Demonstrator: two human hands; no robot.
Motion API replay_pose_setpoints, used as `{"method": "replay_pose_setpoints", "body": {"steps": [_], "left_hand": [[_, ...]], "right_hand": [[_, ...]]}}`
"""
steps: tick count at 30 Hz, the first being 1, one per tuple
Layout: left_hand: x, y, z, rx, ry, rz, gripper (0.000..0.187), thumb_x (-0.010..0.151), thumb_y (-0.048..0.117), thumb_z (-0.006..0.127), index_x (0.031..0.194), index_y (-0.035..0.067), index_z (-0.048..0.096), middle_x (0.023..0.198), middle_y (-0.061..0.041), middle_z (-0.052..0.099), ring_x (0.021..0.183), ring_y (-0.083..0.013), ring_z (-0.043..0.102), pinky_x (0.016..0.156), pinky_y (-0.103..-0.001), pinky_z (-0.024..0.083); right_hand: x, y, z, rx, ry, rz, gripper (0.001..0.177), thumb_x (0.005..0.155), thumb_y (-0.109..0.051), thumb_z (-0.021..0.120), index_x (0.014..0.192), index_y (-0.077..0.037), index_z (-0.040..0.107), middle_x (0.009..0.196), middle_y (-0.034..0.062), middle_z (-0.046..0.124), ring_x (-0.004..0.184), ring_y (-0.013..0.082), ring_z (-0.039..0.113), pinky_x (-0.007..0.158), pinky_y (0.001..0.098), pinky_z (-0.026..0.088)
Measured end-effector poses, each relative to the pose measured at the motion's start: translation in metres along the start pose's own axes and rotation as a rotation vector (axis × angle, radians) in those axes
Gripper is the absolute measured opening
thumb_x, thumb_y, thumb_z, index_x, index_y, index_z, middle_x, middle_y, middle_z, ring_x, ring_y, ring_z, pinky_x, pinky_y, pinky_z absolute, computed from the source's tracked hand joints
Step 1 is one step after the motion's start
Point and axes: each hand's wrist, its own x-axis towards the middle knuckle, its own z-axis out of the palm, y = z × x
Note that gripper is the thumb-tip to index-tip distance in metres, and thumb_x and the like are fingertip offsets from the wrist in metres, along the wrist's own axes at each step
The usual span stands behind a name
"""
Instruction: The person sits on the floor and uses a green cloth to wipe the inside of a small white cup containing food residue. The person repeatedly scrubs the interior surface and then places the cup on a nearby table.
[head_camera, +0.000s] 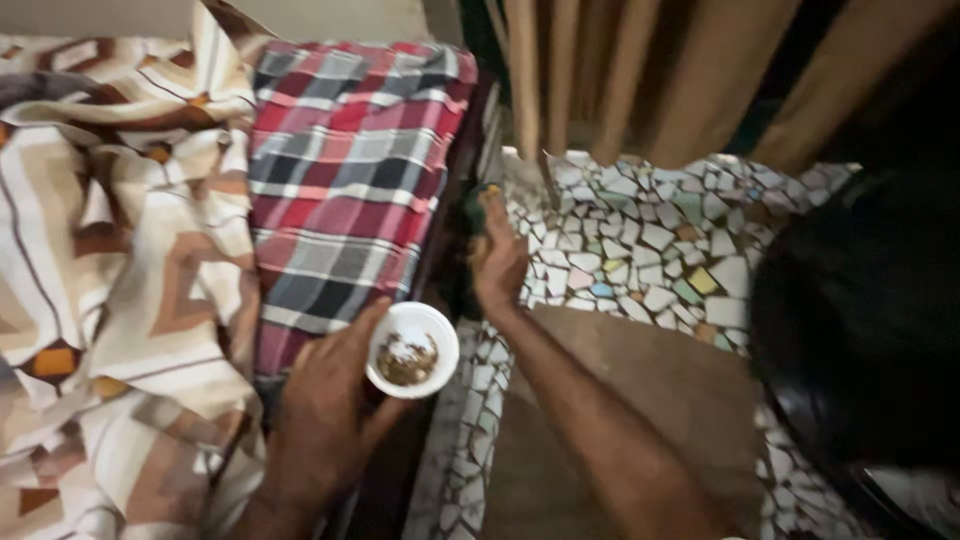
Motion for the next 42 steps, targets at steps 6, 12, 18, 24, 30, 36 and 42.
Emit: {"method": "replay_pose_setpoints", "body": {"steps": [6,12,18,24,30,36,42], "left_hand": [[0.001,0.002,0.004,0.096,0.011,0.059,0.091,0.066,0.020,0.085,0.146,0.001,0.046,0.130,-0.020,0.065,0.114,-0.0373,0.064,0.096,-0.050,0.046],[-0.002,0.001,0.005,0.120,0.000,0.040,0.091,0.070,0.022,0.083,0.149,0.002,0.043,0.129,-0.020,0.065,0.113,-0.0382,0.063,0.095,-0.050,0.046],[-0.006,0.013,0.002,0.207,0.048,0.013,0.089,0.076,0.033,0.082,0.152,0.005,0.044,0.120,-0.022,0.067,0.106,-0.0402,0.064,0.091,-0.052,0.049],[-0.011,0.014,0.003,0.188,0.144,0.064,0.082,0.079,0.038,0.083,0.144,0.002,0.049,0.109,-0.021,0.070,0.102,-0.0420,0.066,0.081,-0.054,0.049],[-0.005,0.008,0.016,0.125,0.280,0.018,0.082,0.081,0.044,0.086,0.141,0.001,0.051,0.103,-0.024,0.070,0.093,-0.0438,0.068,0.079,-0.054,0.050],[0.007,0.018,0.023,0.182,0.322,-0.098,0.077,0.080,0.046,0.086,0.136,0.003,0.055,0.100,-0.024,0.069,0.093,-0.0431,0.065,0.084,-0.054,0.049],[0.022,0.018,0.026,0.214,0.302,-0.073,0.081,0.078,0.048,0.084,0.134,-0.002,0.053,0.106,-0.022,0.069,0.097,-0.0395,0.065,0.087,-0.053,0.047]], "right_hand": [[0.033,-0.025,-0.003,0.040,0.185,-0.210,0.056,0.090,0.000,0.062,0.144,-0.015,0.058,0.144,0.0133,0.063,0.129,0.0327,0.064,0.106,0.0393,0.053],[0.020,-0.029,-0.010,-0.075,-0.084,0.061,0.039,0.099,-0.008,0.060,0.136,-0.018,0.068,0.109,0.0217,0.073,0.094,0.0387,0.072,0.087,0.0469,0.056],[-0.017,-0.011,-0.058,-0.037,-0.241,-0.260,0.039,0.084,-0.012,0.070,0.122,-0.019,0.073,0.097,0.0193,0.074,0.078,0.0361,0.073,0.072,0.0441,0.059],[-0.050,-0.058,-0.082,-0.031,-0.144,-0.172,0.043,0.086,-0.017,0.074,0.129,-0.023,0.070,0.093,0.0176,0.074,0.082,0.0349,0.074,0.074,0.0438,0.058],[-0.052,-0.050,-0.090,-0.071,-0.251,-0.021,0.038,0.090,-0.017,0.071,0.127,-0.024,0.070,0.096,0.0158,0.076,0.085,0.0321,0.077,0.078,0.0416,0.058],[-0.002,-0.048,-0.070,-0.092,-0.088,-0.112,0.041,0.087,-0.013,0.072,0.127,-0.020,0.071,0.105,0.0173,0.076,0.095,0.0341,0.074,0.085,0.0423,0.057],[0.026,-0.068,-0.037,-0.070,-0.064,0.003,0.054,0.090,-0.023,0.073,0.142,-0.020,0.058,0.115,0.0208,0.073,0.102,0.0385,0.071,0.090,0.0446,0.055]]}}
